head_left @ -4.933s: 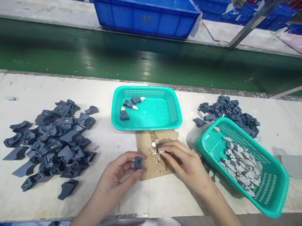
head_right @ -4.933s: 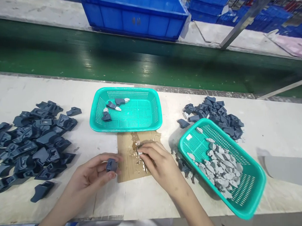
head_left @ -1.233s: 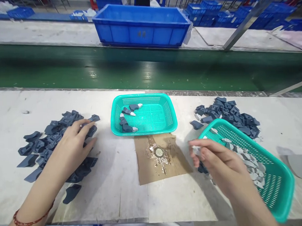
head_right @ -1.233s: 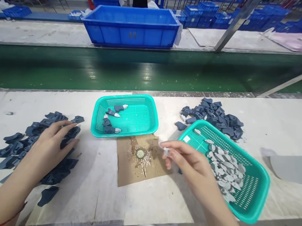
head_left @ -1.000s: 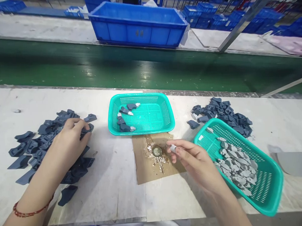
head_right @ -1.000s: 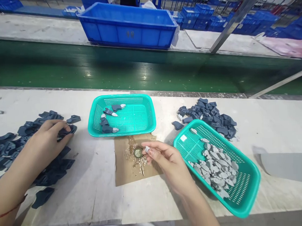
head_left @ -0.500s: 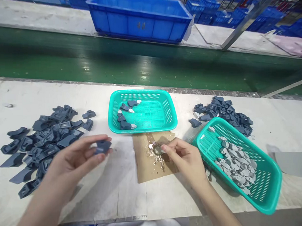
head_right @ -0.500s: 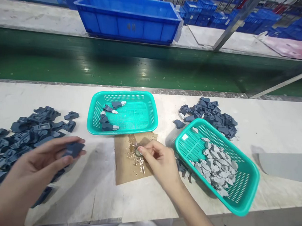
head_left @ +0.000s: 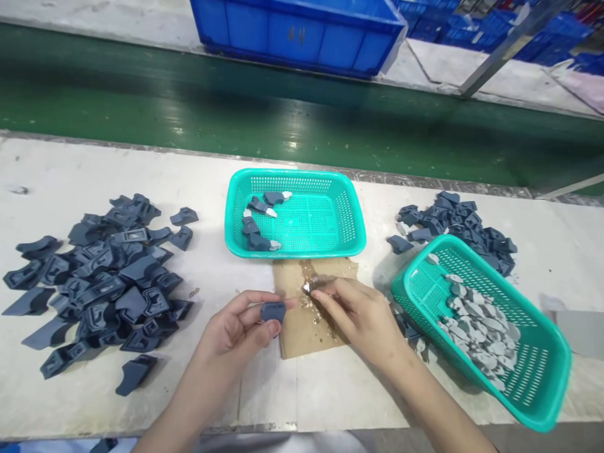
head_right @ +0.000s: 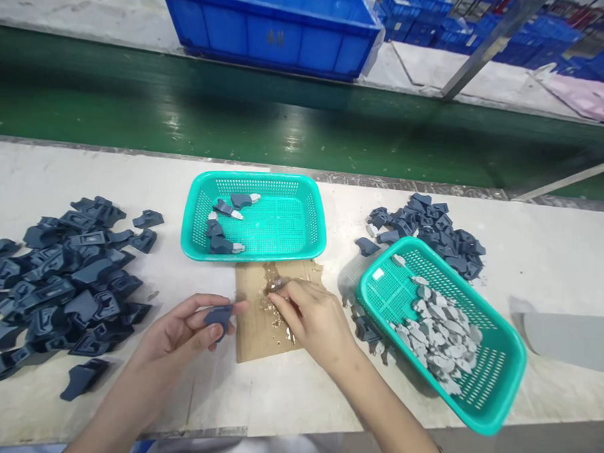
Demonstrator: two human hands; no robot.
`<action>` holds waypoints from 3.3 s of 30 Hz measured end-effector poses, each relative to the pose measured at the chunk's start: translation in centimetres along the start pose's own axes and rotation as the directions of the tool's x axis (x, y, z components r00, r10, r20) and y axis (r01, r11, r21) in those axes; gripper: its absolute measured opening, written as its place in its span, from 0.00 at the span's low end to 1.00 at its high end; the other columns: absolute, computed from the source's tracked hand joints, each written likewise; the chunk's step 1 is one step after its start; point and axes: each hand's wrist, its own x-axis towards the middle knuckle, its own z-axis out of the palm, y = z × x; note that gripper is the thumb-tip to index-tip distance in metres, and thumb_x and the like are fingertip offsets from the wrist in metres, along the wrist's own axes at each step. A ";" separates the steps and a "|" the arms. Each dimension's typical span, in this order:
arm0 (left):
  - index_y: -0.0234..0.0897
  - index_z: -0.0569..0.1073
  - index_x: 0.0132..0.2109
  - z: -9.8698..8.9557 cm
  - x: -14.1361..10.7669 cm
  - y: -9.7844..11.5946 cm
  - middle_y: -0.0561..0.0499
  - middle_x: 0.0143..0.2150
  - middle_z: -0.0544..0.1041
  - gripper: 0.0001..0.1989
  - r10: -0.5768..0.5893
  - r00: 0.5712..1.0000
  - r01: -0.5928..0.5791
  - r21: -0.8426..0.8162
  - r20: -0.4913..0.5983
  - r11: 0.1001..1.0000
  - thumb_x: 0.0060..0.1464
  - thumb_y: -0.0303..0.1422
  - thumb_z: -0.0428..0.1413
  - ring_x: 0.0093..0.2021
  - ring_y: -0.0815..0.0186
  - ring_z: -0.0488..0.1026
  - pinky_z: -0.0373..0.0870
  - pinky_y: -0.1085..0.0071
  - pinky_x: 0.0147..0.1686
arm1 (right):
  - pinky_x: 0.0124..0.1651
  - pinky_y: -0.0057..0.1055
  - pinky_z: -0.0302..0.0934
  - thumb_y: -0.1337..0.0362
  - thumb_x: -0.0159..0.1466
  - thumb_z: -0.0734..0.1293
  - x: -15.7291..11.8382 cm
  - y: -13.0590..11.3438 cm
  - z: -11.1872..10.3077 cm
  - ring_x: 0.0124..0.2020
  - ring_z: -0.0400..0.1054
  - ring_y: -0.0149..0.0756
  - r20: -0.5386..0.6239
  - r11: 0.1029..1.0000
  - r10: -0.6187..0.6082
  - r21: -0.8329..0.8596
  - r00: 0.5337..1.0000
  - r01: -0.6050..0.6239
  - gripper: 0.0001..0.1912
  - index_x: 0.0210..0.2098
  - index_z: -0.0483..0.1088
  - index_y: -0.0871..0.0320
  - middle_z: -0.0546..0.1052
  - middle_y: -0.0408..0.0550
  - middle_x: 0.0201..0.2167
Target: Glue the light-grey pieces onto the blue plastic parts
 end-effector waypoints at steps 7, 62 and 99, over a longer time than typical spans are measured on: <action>0.41 0.77 0.41 0.3 -0.1 -0.1 0.51 0.40 0.84 0.12 0.084 0.993 -0.076 0.089 -0.085 0.993 0.50 0.30 0.69 0.43 0.65 0.80 0.74 0.73 0.43 | 0.36 0.32 0.65 0.62 0.73 0.63 -0.2 0.2 0.1 0.32 0.75 0.38 -0.021 1.000 0.009 0.004 1.000 -0.009 0.13 0.33 0.72 0.56 0.80 0.48 0.30; 0.46 0.75 0.52 2.1 -1.2 -1.9 0.51 0.53 0.81 0.09 0.299 0.925 -0.377 0.467 0.233 0.800 0.68 0.33 0.55 0.49 0.70 0.79 0.74 0.79 0.49 | 0.20 0.24 0.46 0.60 0.66 0.68 -1.7 -5.1 -1.3 0.17 0.51 0.25 -0.073 0.753 0.368 0.608 0.927 -0.251 0.19 0.21 0.63 0.56 0.59 0.35 0.15; 0.40 0.70 0.42 2.8 -0.5 0.5 0.49 0.40 0.79 0.13 0.006 0.921 -0.274 0.636 0.391 0.721 0.71 0.39 0.45 0.42 0.59 0.76 0.71 0.64 0.51 | 0.26 0.31 0.52 0.68 0.75 0.52 -1.3 -3.7 -0.6 0.18 0.61 0.31 -0.117 0.979 -0.205 -0.030 0.972 0.203 0.25 0.22 0.64 0.55 0.69 0.42 0.15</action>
